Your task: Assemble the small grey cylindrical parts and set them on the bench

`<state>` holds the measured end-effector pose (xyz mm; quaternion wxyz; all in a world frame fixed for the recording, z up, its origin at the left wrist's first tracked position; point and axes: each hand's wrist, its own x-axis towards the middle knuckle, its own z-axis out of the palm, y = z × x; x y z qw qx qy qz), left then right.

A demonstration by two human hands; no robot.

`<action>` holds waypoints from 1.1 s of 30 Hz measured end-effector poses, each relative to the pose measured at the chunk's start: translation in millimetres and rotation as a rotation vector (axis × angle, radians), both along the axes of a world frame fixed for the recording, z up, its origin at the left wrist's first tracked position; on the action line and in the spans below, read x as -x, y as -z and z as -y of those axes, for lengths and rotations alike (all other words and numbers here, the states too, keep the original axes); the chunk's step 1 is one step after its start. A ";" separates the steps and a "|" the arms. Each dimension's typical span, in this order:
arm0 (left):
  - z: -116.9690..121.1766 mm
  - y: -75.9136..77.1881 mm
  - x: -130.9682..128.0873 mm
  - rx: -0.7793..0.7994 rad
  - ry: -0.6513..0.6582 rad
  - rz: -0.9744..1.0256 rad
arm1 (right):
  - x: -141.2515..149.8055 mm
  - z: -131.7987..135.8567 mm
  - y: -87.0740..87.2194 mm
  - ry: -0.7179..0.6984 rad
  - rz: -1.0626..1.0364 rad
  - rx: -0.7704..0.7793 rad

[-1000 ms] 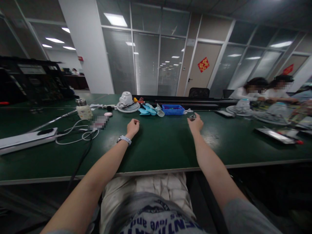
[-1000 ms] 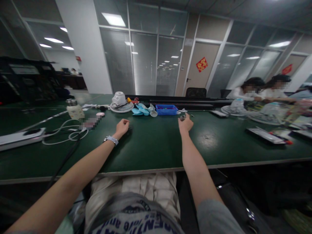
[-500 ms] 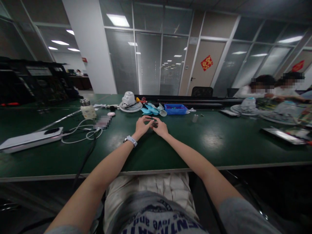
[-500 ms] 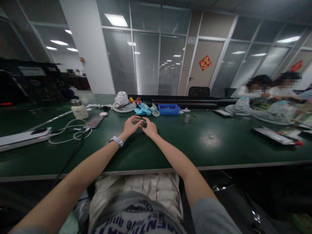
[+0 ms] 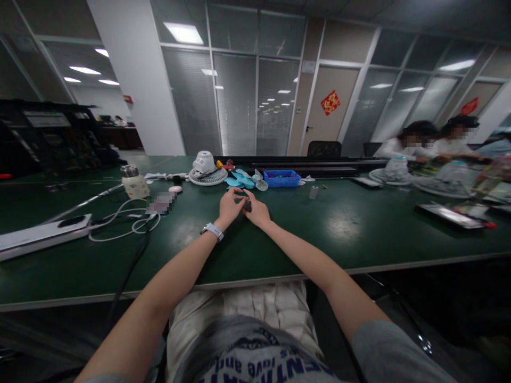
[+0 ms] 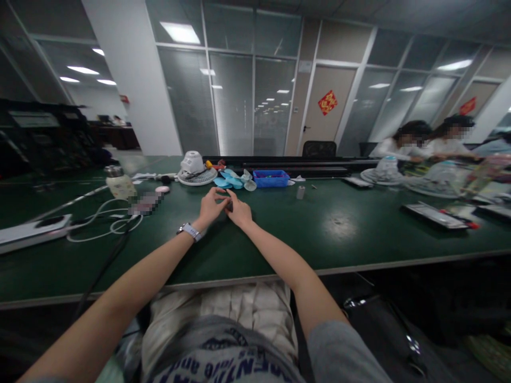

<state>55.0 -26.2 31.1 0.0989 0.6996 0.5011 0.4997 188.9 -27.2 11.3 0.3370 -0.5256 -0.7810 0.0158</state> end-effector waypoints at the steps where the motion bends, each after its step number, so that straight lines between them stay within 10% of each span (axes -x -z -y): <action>1: -1.1 0.8 -1.1 -0.003 -0.013 0.011 | 0.0 -0.2 0.2 0.003 0.000 0.005; 13: -6.8 -7.2 7.8 -0.053 -0.156 0.136 | -0.4 0.1 1.5 -0.014 -0.028 0.003; 22: -16.8 24.3 31.8 0.264 -0.061 0.048 | -2.0 -2.2 2.5 -0.016 -0.135 0.012; 33: -18.7 27.3 32.3 0.299 0.010 0.029 | -160.9 -15.8 -22.6 0.786 -0.154 -0.015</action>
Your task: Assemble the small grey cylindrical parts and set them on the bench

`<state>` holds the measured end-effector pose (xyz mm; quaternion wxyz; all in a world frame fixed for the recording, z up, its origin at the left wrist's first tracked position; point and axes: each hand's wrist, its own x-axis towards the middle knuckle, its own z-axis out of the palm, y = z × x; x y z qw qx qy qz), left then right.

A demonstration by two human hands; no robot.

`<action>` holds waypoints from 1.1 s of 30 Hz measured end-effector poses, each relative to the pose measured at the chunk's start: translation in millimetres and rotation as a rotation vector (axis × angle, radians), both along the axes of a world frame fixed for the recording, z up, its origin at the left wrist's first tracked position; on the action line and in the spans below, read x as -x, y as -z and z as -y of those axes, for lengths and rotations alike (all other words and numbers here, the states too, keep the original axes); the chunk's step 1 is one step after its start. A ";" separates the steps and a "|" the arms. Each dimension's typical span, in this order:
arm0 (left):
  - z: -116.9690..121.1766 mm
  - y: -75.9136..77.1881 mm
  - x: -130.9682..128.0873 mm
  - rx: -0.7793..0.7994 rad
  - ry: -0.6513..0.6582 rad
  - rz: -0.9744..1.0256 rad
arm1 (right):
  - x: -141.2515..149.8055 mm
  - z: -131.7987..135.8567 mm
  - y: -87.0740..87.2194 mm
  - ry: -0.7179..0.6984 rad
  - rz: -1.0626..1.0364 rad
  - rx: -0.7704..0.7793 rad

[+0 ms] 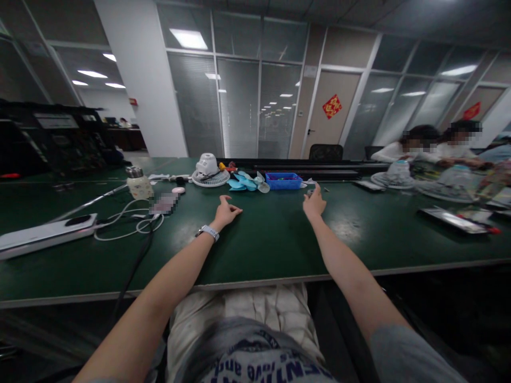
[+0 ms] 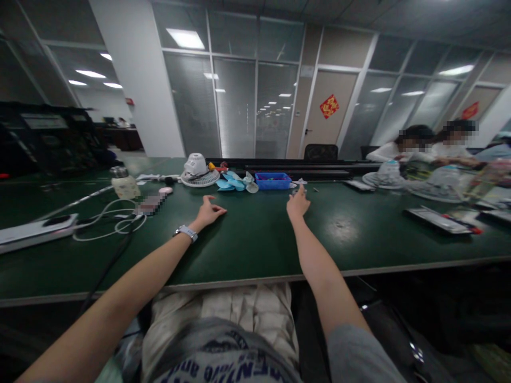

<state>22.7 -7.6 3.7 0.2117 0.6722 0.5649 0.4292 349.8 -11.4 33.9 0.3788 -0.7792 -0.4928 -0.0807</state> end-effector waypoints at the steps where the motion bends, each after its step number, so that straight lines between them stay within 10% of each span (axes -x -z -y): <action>1: -0.3 0.5 0.3 -0.003 0.004 -0.004 | -13.9 1.5 0.7 0.056 -0.021 0.038; 8: -4.8 3.1 0.9 -0.015 0.003 -0.001 | -39.9 1.5 10.7 0.189 -0.125 0.143; 13: -15.1 4.8 4.8 -0.049 -0.199 0.100 | -17.1 -0.3 5.6 0.226 0.054 -0.063; 18: -9.3 -1.9 10.0 -0.079 -0.343 0.152 | 54.2 12.6 -2.9 -0.270 0.288 -0.220; 24: 0.6 -8.5 10.1 -0.052 -0.410 0.001 | 146.1 13.5 20.2 -1.039 0.375 0.065; 33: -2.4 -7.2 9.4 0.017 -0.364 -0.029 | 171.5 2.9 23.6 -1.023 0.322 0.099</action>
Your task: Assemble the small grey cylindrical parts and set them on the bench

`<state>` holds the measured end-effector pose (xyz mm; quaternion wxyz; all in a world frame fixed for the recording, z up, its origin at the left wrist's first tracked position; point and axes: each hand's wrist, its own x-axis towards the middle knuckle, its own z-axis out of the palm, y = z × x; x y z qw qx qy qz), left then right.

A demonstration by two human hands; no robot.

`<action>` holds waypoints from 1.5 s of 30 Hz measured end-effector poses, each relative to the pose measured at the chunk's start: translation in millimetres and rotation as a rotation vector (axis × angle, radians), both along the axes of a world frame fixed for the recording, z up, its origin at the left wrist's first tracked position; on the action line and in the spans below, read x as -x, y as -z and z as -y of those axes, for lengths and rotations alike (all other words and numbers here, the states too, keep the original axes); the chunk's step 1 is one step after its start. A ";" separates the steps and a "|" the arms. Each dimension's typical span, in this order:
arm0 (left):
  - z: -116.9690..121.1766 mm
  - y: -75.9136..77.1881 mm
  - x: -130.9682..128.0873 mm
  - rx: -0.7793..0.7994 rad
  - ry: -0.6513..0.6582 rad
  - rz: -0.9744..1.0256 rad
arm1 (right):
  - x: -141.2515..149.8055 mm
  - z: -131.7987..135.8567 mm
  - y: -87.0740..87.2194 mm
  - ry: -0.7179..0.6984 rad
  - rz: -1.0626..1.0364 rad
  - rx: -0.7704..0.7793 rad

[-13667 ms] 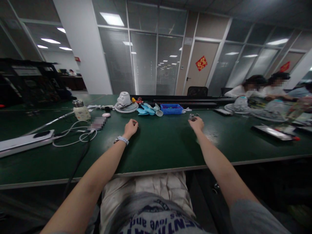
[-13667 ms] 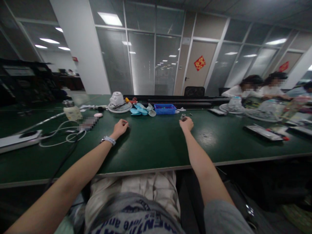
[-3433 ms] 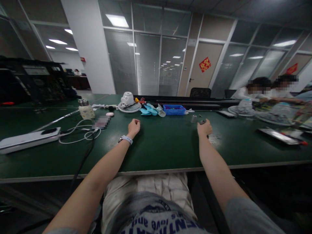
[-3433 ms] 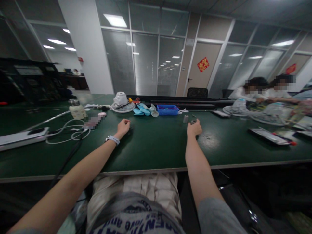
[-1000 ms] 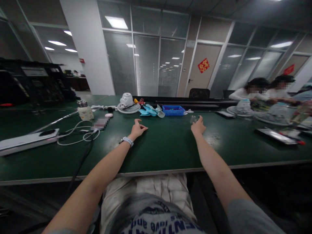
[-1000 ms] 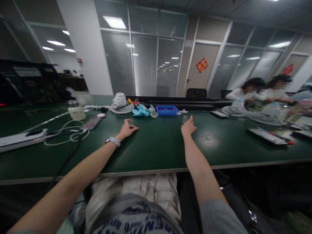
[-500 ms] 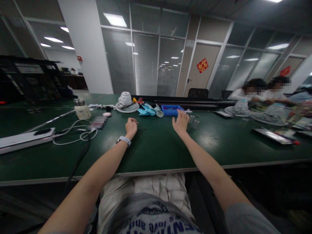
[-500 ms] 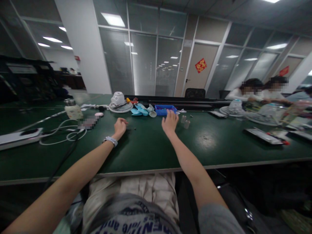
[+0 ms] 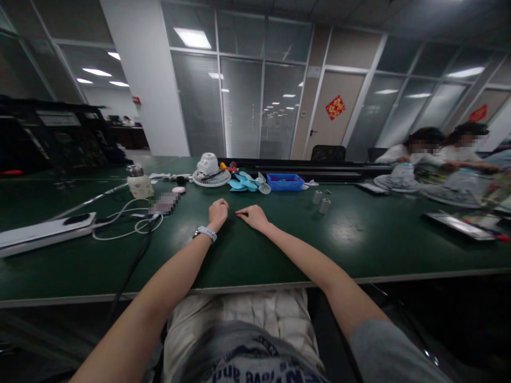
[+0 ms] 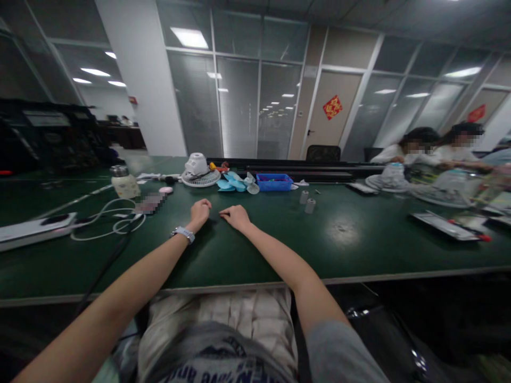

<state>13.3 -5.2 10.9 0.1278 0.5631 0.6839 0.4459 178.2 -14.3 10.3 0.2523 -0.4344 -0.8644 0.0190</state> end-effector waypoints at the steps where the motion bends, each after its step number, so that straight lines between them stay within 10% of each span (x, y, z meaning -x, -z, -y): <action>1: 0.7 -0.6 -0.4 0.000 0.001 0.004 | -2.8 2.4 -2.5 0.028 -0.003 -0.015; 10: 0.8 -0.3 -2.1 0.023 0.080 -0.009 | -155.8 -4.5 -47.8 0.685 -0.182 -0.386; 15: 1.0 0.1 -1.4 0.027 0.110 -0.029 | -225.6 -6.4 -40.2 1.043 -0.299 -0.284; 45: 5.2 -3.8 -4.2 0.055 0.114 -0.101 | -228.3 -1.5 -35.1 1.147 -0.354 -0.138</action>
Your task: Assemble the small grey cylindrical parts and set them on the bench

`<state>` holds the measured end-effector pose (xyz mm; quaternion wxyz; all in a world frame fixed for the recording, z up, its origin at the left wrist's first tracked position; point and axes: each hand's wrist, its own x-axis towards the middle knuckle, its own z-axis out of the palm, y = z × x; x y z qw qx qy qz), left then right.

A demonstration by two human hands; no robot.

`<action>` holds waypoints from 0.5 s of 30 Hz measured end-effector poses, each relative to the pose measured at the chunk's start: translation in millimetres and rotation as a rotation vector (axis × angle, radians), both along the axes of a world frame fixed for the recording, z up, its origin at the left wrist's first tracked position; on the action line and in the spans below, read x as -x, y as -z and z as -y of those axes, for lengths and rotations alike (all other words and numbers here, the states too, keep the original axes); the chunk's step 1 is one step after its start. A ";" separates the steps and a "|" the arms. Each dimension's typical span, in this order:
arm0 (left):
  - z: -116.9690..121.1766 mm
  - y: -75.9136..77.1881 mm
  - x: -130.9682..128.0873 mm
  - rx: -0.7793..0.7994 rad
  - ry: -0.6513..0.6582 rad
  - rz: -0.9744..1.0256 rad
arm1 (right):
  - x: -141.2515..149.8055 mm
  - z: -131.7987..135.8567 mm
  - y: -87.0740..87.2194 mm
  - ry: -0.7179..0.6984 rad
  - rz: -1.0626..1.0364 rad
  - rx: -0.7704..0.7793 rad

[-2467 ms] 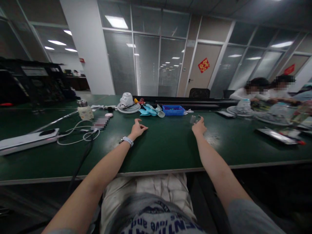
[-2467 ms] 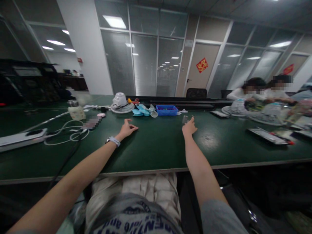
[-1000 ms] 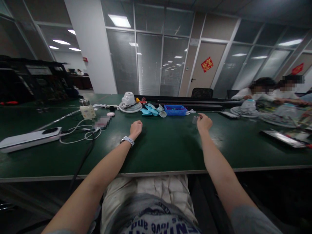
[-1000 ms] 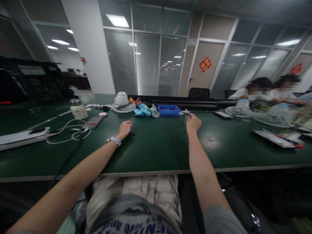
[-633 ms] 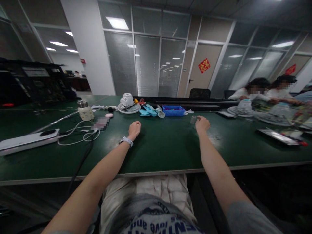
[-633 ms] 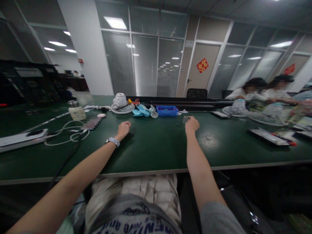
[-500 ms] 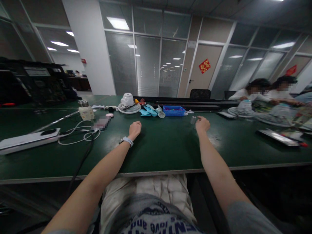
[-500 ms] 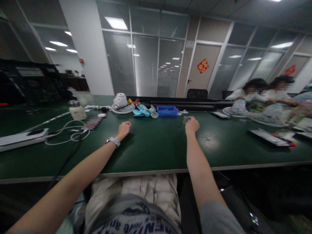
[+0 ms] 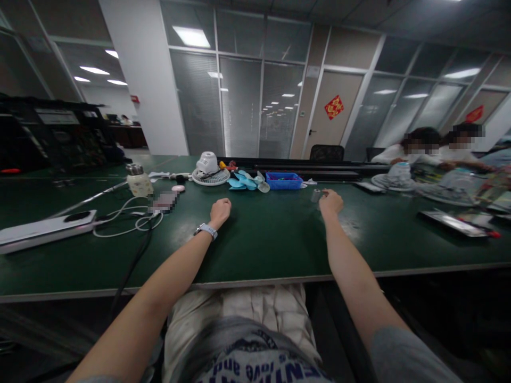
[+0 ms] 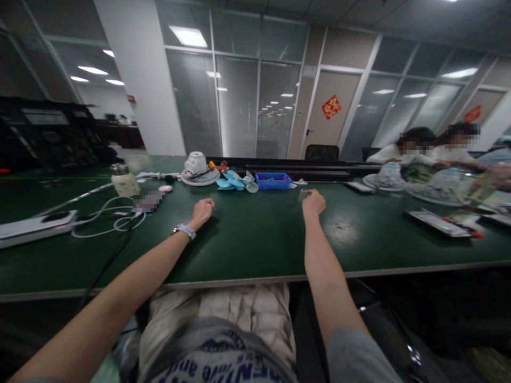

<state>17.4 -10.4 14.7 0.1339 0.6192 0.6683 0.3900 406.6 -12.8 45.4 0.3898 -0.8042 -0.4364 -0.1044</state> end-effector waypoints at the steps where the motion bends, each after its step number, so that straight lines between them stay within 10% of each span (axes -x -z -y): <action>1: 0.3 -0.3 0.0 0.004 0.004 -0.005 | -0.5 -0.7 0.6 0.000 0.003 -0.003; 15: 1.2 -2.6 -1.5 0.066 0.009 -0.110 | -1.0 -4.6 17.4 0.032 -0.026 0.074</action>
